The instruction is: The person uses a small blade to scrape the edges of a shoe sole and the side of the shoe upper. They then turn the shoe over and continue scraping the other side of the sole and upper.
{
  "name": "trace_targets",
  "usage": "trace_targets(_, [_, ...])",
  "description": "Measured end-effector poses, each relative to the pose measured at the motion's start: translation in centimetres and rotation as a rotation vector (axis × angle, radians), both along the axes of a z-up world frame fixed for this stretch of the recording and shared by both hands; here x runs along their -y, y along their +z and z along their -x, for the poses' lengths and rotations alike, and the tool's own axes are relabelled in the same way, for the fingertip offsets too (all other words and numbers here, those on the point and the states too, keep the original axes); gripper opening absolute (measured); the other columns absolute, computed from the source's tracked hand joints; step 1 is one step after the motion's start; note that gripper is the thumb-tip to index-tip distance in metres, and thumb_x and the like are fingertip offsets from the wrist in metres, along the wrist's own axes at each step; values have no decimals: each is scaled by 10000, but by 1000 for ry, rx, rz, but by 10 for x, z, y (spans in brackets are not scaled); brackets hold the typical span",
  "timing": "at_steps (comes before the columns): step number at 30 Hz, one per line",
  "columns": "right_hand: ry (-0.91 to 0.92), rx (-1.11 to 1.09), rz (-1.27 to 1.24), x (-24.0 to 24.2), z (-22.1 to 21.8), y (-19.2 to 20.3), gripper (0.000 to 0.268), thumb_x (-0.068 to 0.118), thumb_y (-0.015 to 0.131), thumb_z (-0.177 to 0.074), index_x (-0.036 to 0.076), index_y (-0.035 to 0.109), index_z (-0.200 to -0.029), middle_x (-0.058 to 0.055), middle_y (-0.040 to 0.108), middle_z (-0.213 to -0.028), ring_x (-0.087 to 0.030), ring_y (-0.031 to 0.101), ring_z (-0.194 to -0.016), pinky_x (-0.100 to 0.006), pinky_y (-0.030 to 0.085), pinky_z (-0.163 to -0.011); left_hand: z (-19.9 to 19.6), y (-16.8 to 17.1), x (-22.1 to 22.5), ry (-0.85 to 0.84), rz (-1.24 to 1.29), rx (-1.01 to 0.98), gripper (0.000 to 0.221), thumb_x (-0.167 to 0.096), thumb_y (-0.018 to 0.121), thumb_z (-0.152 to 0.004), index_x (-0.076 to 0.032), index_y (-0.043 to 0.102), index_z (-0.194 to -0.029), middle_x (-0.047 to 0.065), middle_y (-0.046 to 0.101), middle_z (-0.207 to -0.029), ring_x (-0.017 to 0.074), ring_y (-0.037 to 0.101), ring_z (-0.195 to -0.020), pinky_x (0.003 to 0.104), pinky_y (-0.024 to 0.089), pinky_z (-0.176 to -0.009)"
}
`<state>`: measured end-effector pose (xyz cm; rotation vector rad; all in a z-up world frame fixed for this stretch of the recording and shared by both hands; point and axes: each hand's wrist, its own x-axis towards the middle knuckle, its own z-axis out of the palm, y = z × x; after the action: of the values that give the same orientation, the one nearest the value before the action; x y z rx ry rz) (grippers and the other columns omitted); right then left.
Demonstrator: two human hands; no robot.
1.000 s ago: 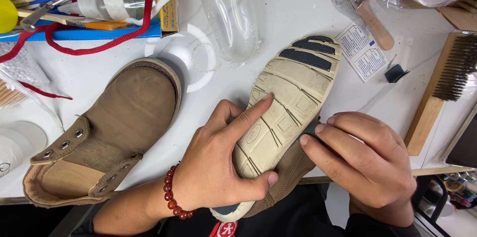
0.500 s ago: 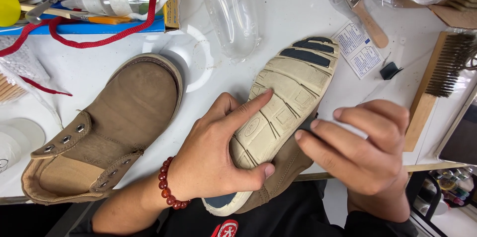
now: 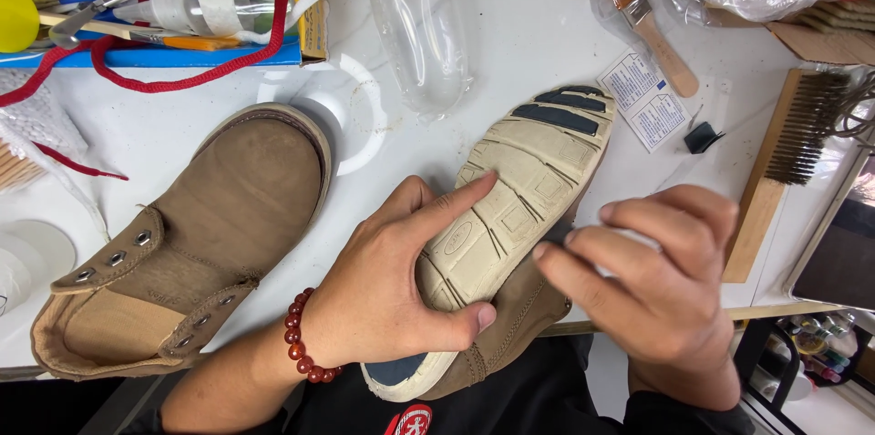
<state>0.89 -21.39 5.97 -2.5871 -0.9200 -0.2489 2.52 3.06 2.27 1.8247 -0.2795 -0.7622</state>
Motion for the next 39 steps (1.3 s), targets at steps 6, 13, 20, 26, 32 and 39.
trace_targets(6, [-42, -19, -4, 0, 2, 3, 216, 259, 745, -785, 191, 778, -987, 55, 595, -958, -201, 547, -966, -417, 426, -864, 1, -2, -1, -6, 10, -18, 1018, -407, 827, -601, -165, 521, -1542, 73, 478, -925, 201, 538, -800, 307, 500, -749])
trace_targets(13, [-136, -12, -13, 1, 6, 2, 177, 237, 775, -767, 201, 774, -941, 46, 619, -964, -227, 554, -993, -437, 421, -883, 4, -4, -1, -3, 41, -10, 1006, -399, 819, -614, -149, 526, -1544, 71, 467, -919, 194, 511, -805, 296, 485, -752])
trace_targets(20, [-101, -23, -61, 4, 8, 7, 209, 153, 797, -706, 142, 797, -915, 4, 631, -920, -220, 589, -882, -409, 485, -759, 8, -7, -1, -31, 146, -67, 974, -418, 780, -668, -94, 525, -1551, 65, 463, -919, 188, 501, -828, 294, 459, -765])
trace_targets(26, [-166, -56, -163, 3, 1, 0, 214, -69, 847, -714, -5, 735, -884, -102, 638, -864, -268, 673, -795, -336, 558, -644, 6, -9, -3, -48, 148, -71, 981, -446, 759, -683, -73, 518, -1558, 73, 448, -918, 195, 488, -833, 302, 448, -767])
trace_targets(32, [-182, -86, -188, 4, 6, 0, 208, -76, 840, -707, -22, 720, -868, -114, 659, -886, -283, 698, -832, -333, 588, -676, 5, -6, -5, -59, 170, -101, 965, -462, 748, -693, -64, 531, -1545, 76, 477, -933, 196, 514, -841, 300, 460, -775])
trace_targets(39, [-39, -124, -164, 6, 13, 1, 203, 38, 787, -754, 0, 735, -947, -108, 649, -958, -281, 688, -894, -366, 601, -752, 6, -3, -4, -71, 161, -109, 951, -460, 747, -692, -66, 543, -1532, 81, 505, -933, 197, 542, -823, 300, 482, -765])
